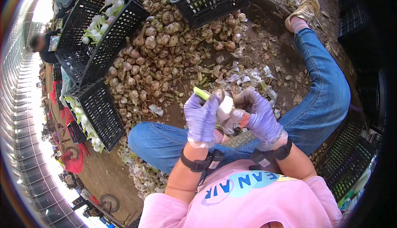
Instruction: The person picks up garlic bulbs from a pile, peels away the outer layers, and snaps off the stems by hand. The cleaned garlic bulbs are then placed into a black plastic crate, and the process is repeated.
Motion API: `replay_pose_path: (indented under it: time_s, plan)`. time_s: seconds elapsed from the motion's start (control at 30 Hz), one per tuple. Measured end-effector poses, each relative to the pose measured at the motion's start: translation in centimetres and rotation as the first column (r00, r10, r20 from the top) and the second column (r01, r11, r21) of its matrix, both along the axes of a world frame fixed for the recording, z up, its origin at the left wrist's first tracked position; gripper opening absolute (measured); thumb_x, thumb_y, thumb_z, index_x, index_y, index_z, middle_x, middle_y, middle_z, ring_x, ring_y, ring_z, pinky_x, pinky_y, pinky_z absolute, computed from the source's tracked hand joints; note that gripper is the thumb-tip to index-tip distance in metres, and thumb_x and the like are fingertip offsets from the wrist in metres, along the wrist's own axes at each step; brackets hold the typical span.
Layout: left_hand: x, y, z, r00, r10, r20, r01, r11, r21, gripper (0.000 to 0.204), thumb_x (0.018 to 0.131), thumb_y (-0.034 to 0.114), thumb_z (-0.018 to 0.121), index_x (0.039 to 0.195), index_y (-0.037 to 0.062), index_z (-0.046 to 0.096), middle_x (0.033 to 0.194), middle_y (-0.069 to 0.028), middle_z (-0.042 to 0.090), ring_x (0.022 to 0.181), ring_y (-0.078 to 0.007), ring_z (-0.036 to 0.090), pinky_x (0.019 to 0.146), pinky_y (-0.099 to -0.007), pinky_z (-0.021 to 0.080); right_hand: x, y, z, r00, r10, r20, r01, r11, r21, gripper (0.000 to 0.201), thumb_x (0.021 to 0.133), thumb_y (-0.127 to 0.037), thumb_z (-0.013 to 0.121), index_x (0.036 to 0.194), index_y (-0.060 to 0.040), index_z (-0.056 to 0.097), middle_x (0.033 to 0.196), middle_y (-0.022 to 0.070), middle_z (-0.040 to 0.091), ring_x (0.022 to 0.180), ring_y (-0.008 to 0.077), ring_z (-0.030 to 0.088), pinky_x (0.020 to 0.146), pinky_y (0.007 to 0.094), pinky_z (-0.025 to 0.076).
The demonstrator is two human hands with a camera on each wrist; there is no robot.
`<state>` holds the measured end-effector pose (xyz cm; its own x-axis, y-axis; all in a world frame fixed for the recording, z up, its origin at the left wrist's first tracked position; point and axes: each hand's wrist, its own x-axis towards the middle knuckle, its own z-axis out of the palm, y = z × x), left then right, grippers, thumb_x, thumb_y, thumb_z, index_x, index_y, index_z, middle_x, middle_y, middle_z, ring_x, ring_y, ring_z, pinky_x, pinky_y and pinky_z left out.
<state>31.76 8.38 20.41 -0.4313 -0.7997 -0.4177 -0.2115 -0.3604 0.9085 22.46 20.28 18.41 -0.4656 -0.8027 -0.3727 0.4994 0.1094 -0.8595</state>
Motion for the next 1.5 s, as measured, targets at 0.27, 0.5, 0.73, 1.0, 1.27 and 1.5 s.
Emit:
replay_pose_path:
  time_s: [0.27, 0.5, 0.73, 1.0, 1.27, 1.5]
  plan:
    - [-0.5, 0.4, -0.1, 0.998, 0.067, -0.009, -0.067, 0.992, -0.108, 0.011, 0.080, 0.011, 0.067, 0.079, 0.0024, 0.060, 0.067, -0.0005, 0.059, 0.057, -0.0053, 0.052, 0.049, -0.0197, 0.040, 1.0, 0.0, 0.1, 0.993, -0.120, 0.004, 0.120, 0.991, -0.053, 0.032, 0.077, -0.016, 0.069, 0.100, 0.0012, 0.055, 0.089, 0.0069, 0.057, 0.084, 0.0121, 0.054, 0.078, 0.0263, 0.045]
    - [-0.1, 0.5, -0.8, 1.000, 0.010, 0.013, -0.008, 0.991, -0.134, 0.011, 0.079, 0.011, 0.068, 0.077, 0.0026, 0.060, 0.067, -0.0004, 0.059, 0.056, -0.0047, 0.052, 0.050, -0.0196, 0.040, 0.2, 0.2, -0.5, 0.997, -0.035, -0.070, 0.035, 0.999, -0.010, 0.031, 0.075, -0.015, 0.071, 0.097, 0.0011, 0.056, 0.085, 0.0059, 0.058, 0.080, 0.0121, 0.055, 0.074, 0.0265, 0.047]
    - [-0.7, 0.8, -0.1, 0.994, 0.113, -0.009, -0.113, 0.976, -0.186, 0.013, 0.080, 0.011, 0.068, 0.076, 0.0036, 0.058, 0.065, 0.0012, 0.056, 0.056, -0.0043, 0.048, 0.050, -0.0198, 0.038, 1.8, -0.2, -0.3, 0.992, -0.127, 0.019, 0.128, 0.991, -0.041, 0.031, 0.073, -0.009, 0.071, 0.098, 0.0017, 0.055, 0.088, 0.0076, 0.059, 0.084, 0.0129, 0.056, 0.076, 0.0265, 0.047]
    - [-0.6, 2.2, -0.7, 0.996, -0.046, 0.081, 0.093, 0.612, -0.786, 0.019, 0.075, 0.006, 0.072, 0.076, 0.0035, 0.054, 0.074, -0.0007, 0.051, 0.061, -0.0070, 0.047, 0.054, -0.0201, 0.039, 2.3, -1.1, -0.6, 0.969, -0.199, -0.143, 0.210, 0.975, 0.068, 0.020, 0.080, -0.007, 0.063, 0.095, 0.0014, 0.053, 0.085, 0.0070, 0.057, 0.076, 0.0113, 0.053, 0.068, 0.0259, 0.046]
    - [-0.1, 1.8, 1.1, 0.947, 0.227, -0.228, -0.224, 0.974, 0.036, 0.015, 0.079, 0.016, 0.068, 0.084, 0.0069, 0.058, 0.066, 0.0030, 0.053, 0.057, -0.0041, 0.049, 0.050, -0.0177, 0.037, -0.1, -0.5, -1.2, 0.967, -0.215, -0.134, 0.232, 0.964, 0.127, 0.014, 0.085, -0.010, 0.056, 0.094, 0.0011, 0.053, 0.085, 0.0057, 0.056, 0.078, 0.0095, 0.053, 0.069, 0.0244, 0.046]
    - [-0.3, 2.3, 0.5, 0.966, 0.202, -0.162, -0.238, 0.937, -0.256, 0.019, 0.079, 0.017, 0.070, 0.085, 0.0051, 0.056, 0.071, 0.0022, 0.053, 0.062, -0.0063, 0.050, 0.056, -0.0195, 0.040, 1.3, -0.2, 2.2, 0.993, -0.106, 0.051, 0.105, 0.994, 0.018, 0.030, 0.077, -0.011, 0.068, 0.101, 0.0006, 0.053, 0.091, 0.0066, 0.058, 0.080, 0.0126, 0.056, 0.073, 0.0266, 0.048]
